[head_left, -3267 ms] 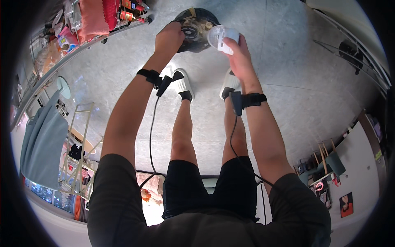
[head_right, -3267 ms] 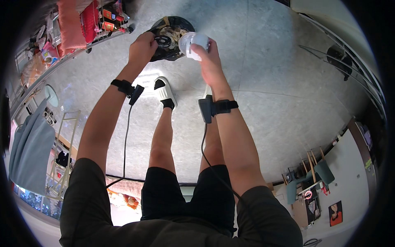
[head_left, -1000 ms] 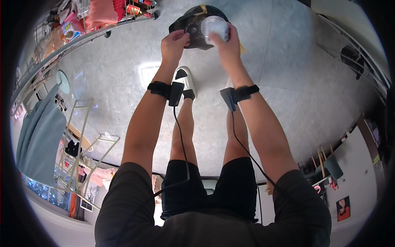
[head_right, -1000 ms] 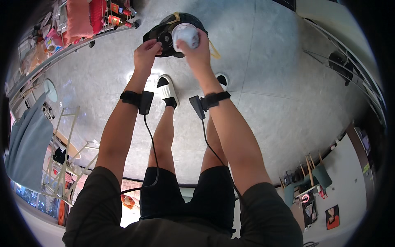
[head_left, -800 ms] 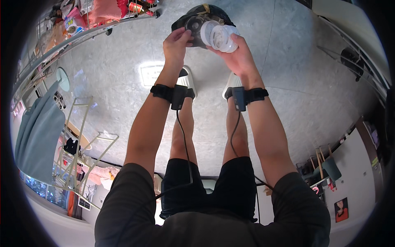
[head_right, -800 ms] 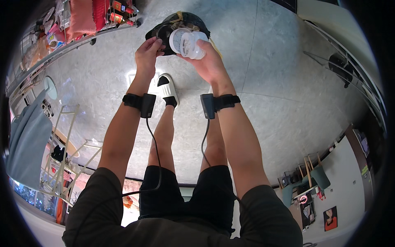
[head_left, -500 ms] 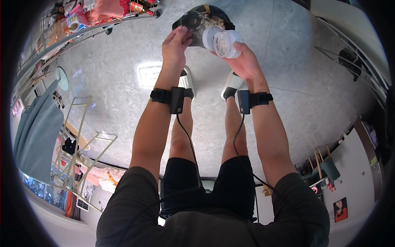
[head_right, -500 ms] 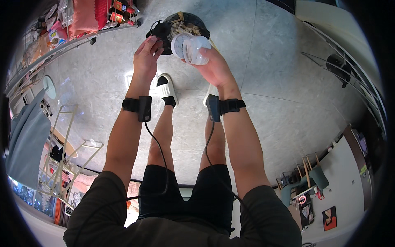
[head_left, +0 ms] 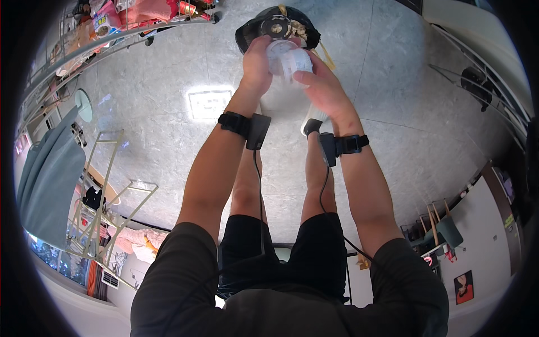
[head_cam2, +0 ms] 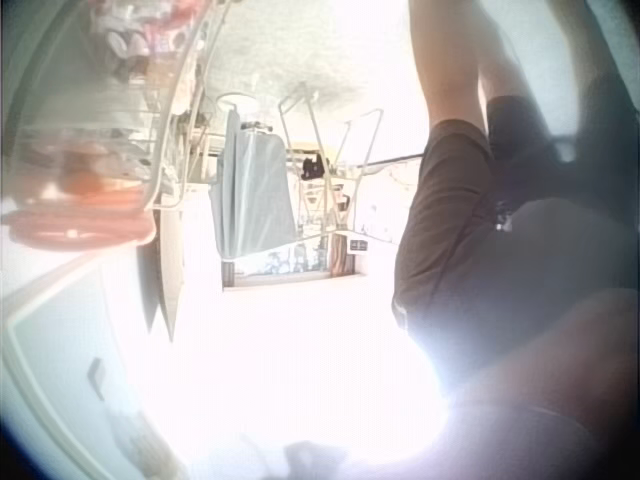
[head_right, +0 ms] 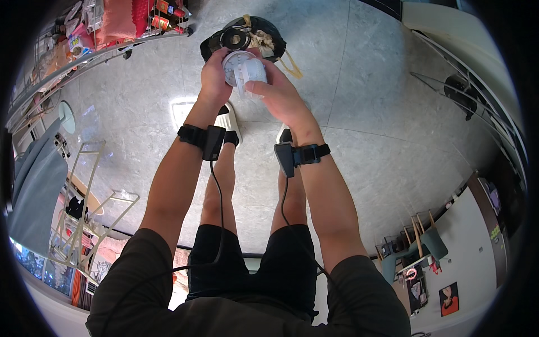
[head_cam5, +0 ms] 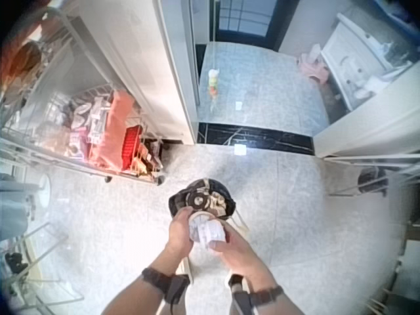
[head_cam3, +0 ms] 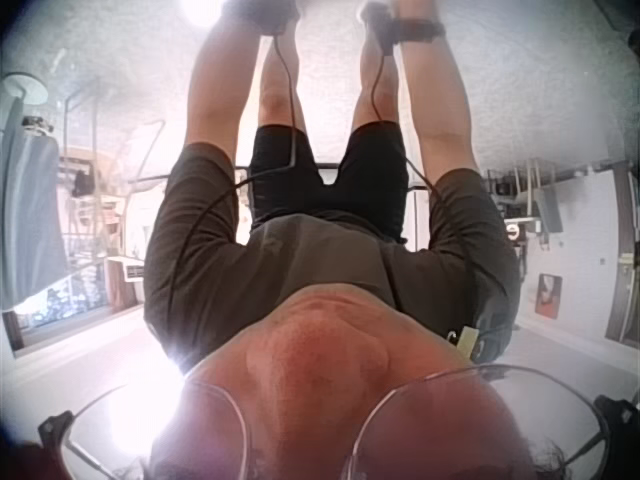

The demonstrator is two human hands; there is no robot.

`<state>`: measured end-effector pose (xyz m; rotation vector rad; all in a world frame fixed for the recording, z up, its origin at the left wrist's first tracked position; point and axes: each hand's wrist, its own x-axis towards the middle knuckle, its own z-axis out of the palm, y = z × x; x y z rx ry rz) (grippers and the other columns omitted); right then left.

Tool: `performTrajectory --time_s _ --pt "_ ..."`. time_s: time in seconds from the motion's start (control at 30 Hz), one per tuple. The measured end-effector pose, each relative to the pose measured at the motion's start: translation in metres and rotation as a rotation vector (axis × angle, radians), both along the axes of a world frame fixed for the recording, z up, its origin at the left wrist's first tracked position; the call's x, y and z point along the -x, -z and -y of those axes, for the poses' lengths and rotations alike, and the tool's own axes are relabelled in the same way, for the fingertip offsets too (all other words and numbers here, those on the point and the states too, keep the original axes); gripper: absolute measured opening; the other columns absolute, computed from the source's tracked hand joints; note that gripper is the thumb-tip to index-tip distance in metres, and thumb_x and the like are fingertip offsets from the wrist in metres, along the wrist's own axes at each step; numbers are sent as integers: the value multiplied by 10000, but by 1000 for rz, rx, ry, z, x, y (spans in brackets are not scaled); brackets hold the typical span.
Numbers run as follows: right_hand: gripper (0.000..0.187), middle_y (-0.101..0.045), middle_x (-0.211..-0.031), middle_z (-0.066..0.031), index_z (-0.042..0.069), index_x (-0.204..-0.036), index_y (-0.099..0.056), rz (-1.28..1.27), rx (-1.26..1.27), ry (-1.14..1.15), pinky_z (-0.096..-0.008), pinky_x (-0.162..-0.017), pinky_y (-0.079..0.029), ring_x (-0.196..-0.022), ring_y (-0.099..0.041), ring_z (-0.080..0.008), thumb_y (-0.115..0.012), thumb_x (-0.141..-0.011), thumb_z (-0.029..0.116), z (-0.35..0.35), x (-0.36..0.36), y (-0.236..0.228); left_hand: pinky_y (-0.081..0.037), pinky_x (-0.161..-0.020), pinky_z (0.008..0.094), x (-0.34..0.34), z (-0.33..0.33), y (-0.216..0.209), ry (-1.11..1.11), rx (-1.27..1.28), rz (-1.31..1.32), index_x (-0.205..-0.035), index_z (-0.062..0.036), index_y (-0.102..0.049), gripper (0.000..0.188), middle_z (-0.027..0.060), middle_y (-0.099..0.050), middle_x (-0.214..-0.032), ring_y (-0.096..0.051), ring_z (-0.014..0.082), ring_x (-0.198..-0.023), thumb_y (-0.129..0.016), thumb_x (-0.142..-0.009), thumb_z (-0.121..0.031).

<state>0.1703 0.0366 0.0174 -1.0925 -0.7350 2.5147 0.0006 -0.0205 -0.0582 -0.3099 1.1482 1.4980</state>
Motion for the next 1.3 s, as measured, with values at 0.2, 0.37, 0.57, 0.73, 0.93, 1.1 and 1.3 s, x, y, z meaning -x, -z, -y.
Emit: performTrajectory --time_s 0.2,0.37,0.57,0.73,0.93,1.1,1.3 --pt "619 -588 -1366 -108 -11 -1480 -455 -191 209 111 -433 -1122 -441 -1281 -562 -241 -697 -929 136 1 -18 10 -555 -939 394 4 -7 -15 32 -18 108 -1190 28 -613 330 167 -720 -1090 -708 302 -1017 -454 -1074 -237" --pt "549 -594 -1385 -134 -16 -1463 -467 -123 197 306 -504 -1177 -413 -1306 -563 -283 -654 -985 180 -2 -15 14 -549 -899 393 21 -11 -7 102 117 -605 -1173 -8 -580 238 125 -728 -1053 -706 262 -982 -464 -1083 -196" --pt "518 -582 -1419 -178 -35 -1465 -456 20 234 487 -561 -1222 -383 -1350 -544 -336 -579 -1036 228 -3 -12 19 -539 -871 444 14 -23 1 592 27 -1706 -1188 25 -527 286 258 -680 -1043 -666 423 -971 -608 -1001 -175" --pt "602 -528 -1486 -247 -64 -1493 -418 -59 304 478 -582 -1247 -339 -1405 -489 -439 -522 -1028 304 -6 -22 18 -509 -965 491 17 -11 25 862 -165 -1962 -1195 23 -538 324 219 -665 -1101 -641 405 -1065 -647 -944 -150" --pt "627 -536 -1497 -186 -6 -1468 -471 -230 411 406 -598 -1233 -332 -1439 -466 -368 -574 -960 347 -16 -30 17 -523 -922 488 25 3 -2 787 -148 -1871 -1196 -8 -554 307 204 -665 -1135 -646 409 -1052 -669 -931 -112" --pt "603 -583 -1447 -165 6 -1461 -485 -212 354 437 -551 -1245 -321 -1402 -498 -320 -593 -952 311 -17 -22 13 -527 -941 486 20 5 -61 735 -428 -1900 -1143 -18 -565 327 177 -664 -1222 -651 390 -1068 -705 -855 -81" --pt "581 -602 -1420 -135 16 -1438 -505 -378 397 334 -513 -1241 -325 -1372 -522 -290 -605 -947 309 -19 -20 7 -520 -993 520 13 2 -88 809 -510 -2144 -1059 -51 -655 274 156 -659 -1259 -646 357 -1146 -757 -822 -143"
